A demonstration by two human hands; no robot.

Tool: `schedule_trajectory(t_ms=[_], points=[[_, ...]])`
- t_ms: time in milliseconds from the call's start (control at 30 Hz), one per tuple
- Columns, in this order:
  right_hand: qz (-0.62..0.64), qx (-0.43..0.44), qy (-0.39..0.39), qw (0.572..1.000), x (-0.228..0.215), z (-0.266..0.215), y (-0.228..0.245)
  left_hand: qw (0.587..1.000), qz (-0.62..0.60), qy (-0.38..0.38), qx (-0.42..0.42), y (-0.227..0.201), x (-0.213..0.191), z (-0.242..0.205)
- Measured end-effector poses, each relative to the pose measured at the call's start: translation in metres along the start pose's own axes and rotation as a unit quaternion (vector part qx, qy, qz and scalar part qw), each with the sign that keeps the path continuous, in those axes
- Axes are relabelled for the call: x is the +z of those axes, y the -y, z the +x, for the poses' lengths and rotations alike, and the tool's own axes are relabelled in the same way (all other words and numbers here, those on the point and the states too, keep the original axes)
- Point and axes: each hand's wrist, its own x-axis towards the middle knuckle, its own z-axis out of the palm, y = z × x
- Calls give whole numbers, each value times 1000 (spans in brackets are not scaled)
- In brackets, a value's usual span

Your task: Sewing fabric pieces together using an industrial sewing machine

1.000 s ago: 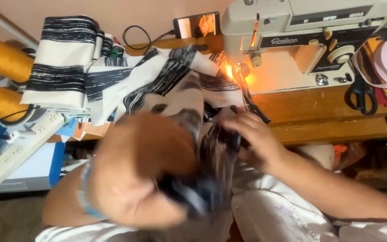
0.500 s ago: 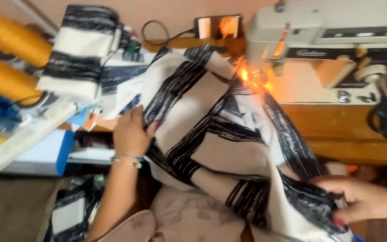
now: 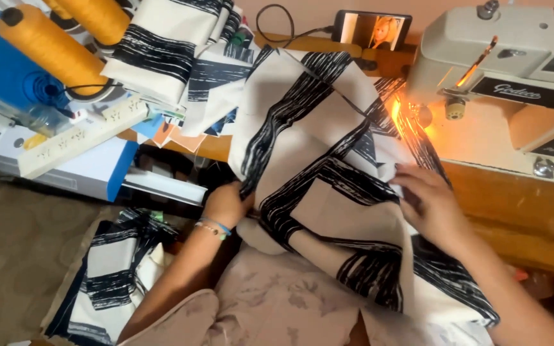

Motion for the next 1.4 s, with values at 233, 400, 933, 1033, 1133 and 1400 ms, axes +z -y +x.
schedule_trajectory(t_ms=[233, 400, 933, 1033, 1133, 1400], points=[[-120, -73, 52, 989, 32, 16, -21, 956, -222, -93, 167, -18, -42, -24], [9, -151, 130, 980, 14, 41, 39, 950, -251, -27, 184, -53, -26, 6], [98, -249, 3, 964, 30, 33, 37, 927, -301, 88, 206, -145, -6, 44], [-83, -124, -115, 982, 42, 15, -4, 923, -311, 100, 203, -162, -14, 28], [-172, 63, 27, 983, 69, -11, -37, 807, -411, -152, 396, -180, -35, 5], [-272, 1, 175, 946, 50, 10, 6, 882, -373, -105, 270, -89, -125, 123]])
